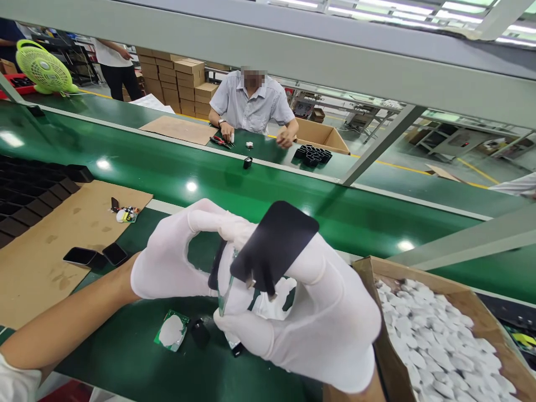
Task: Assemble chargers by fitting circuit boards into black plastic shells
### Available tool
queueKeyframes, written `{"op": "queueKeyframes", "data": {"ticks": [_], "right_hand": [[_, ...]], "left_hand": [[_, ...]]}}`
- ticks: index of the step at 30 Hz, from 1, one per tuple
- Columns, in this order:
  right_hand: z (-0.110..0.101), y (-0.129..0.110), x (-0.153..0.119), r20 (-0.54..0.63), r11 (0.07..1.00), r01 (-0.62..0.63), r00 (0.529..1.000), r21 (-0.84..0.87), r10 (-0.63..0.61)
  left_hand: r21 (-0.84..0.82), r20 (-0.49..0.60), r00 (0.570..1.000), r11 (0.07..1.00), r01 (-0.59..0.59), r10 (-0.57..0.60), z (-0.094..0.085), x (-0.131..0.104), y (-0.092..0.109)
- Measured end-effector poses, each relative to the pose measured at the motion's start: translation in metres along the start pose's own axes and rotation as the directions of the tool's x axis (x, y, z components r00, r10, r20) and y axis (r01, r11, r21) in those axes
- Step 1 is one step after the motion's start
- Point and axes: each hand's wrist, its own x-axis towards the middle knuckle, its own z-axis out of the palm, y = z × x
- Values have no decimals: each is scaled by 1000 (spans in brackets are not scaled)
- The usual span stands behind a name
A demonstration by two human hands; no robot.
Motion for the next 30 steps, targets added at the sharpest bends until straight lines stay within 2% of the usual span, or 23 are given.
{"op": "queueKeyframes", "data": {"ticks": [7,15,20,24,30], "right_hand": [[-1,2,0,18,998,45,999,-43,-44],[0,7,-7,-25,989,33,999,-142,-37],[1,5,-8,-39,991,19,999,-129,-24],[2,5,-5,-8,998,-24,1000,-59,23],[2,8,-4,-4,997,29,1000,-77,-30]], "left_hand": [[4,10,998,999,54,-54,-1,-1,3],[26,1,998,998,61,-61,1,0,4],[26,3,998,998,59,-59,1,0,4],[14,1,999,999,45,-45,2,-1,2],[13,-6,994,994,110,-110,4,-2,4]]}}
